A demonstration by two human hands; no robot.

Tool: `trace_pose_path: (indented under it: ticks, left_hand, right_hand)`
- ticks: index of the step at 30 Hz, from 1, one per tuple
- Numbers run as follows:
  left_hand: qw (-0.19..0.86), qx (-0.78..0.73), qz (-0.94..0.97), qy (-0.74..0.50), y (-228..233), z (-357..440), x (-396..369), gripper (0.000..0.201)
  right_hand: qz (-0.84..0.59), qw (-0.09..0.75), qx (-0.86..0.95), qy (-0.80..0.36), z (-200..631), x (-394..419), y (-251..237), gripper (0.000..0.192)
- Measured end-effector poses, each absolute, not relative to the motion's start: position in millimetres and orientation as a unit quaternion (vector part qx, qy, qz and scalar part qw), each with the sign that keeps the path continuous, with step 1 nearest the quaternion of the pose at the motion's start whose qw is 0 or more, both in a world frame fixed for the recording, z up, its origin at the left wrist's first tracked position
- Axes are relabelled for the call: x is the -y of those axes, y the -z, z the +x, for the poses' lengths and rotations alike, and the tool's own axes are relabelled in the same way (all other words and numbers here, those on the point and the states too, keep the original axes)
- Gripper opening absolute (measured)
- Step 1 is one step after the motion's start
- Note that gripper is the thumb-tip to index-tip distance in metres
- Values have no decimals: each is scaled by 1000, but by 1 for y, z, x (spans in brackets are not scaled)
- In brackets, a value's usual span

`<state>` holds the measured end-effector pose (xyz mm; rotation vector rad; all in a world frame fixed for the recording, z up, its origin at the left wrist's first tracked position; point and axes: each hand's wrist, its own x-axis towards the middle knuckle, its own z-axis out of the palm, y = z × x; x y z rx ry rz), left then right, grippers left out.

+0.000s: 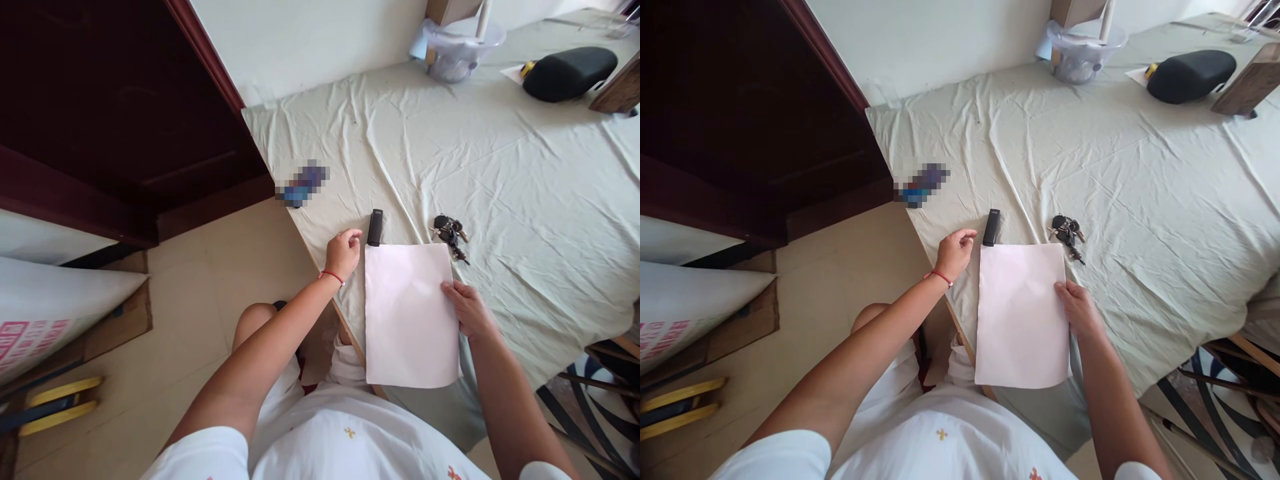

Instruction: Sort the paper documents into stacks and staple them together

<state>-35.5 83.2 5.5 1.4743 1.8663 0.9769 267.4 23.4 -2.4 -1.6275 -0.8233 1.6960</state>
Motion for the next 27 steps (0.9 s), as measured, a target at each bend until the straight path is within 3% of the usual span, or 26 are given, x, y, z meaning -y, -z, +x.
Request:
trace_pose_path:
  ticks: [2, 5, 15, 21, 27]
  left_hand:
    - [195, -632, 649, -376, -12, -38, -82, 45]
    - [168, -564, 731, -345, -18, -40, -81, 55]
    - [157, -589, 755, -241, -9, -40, -70, 59]
    - [141, -579, 773, -219, -15, -34, -71, 49]
    - [182, -621, 699, -303, -1, -47, -50, 46]
  right_hand:
    - [-627, 320, 310, -639, 266, -23, 0, 37]
    - [-641, 332, 305, -621, 263, -21, -2, 35]
    - [-646, 336, 320, -606, 260, -21, -4, 30]
    - [-645, 342, 321, -604, 260, -21, -2, 33]
    - [-624, 336, 378, -596, 270, 5, 2, 44]
